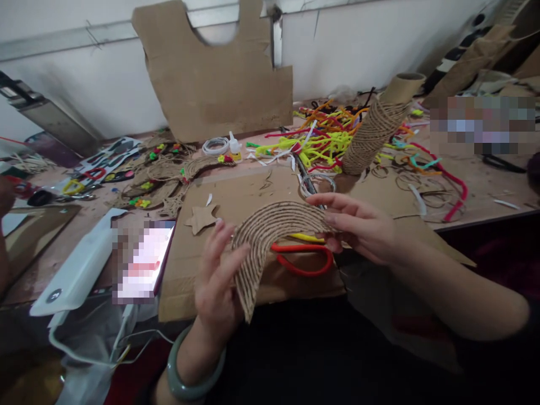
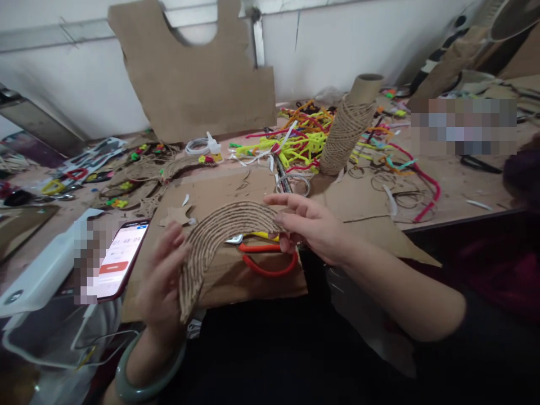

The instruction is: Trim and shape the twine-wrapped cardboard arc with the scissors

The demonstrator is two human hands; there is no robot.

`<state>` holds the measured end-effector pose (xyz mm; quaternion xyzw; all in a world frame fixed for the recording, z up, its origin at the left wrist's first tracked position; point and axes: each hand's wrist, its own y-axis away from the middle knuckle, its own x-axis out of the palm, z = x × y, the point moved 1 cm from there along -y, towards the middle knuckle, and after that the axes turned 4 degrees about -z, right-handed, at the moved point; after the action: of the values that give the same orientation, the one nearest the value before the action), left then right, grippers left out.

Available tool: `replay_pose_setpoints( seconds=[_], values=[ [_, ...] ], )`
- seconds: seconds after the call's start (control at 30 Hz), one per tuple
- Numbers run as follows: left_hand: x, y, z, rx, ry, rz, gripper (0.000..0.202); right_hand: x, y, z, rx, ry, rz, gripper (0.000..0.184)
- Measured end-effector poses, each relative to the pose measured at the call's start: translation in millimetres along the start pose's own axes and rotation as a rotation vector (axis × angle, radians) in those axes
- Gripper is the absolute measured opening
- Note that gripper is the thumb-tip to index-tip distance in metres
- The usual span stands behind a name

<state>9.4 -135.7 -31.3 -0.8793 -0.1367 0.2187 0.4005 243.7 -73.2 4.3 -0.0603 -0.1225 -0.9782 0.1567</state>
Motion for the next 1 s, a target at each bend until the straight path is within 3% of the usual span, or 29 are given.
replay_pose_setpoints(
  seconds=[0.07,0.17,0.27,0.4,0.53,0.67,0.83,1.0],
  values=[
    [5.1,1,7,-0.298,0.163,-0.052,0.041,-3,-1,-3,-0.075,0.033,-0.06,0.042],
    [10.4,-1,10,-0.775,0.516,-0.136,0.031,-6,-4,-10,-0.168,0.083,-0.114,0.04],
    [13.9,-8,4,-1.022,0.716,-0.076,0.038,-5,-3,-14,-0.238,0.133,-0.107,0.039],
    [18.0,-13,-3,-1.062,0.682,0.035,0.027,2,-1,-14,-0.274,0.212,-0.076,0.042],
    [19.4,-11,-3,-1.07,0.652,0.014,0.015,4,-1,-15,-0.222,0.21,-0.037,0.047],
    [17.6,-10,-2,-1.102,0.655,0.043,0.018,2,-3,-18,-0.156,0.194,-0.048,0.044],
    [16.0,-12,0,-1.154,0.652,0.057,0.022,4,-3,-16,-0.171,0.215,-0.031,0.04],
    [17.0,-11,2,-1.122,0.643,0.05,0.015,8,-3,-13,-0.16,0.263,0.034,0.042]
  ],
)
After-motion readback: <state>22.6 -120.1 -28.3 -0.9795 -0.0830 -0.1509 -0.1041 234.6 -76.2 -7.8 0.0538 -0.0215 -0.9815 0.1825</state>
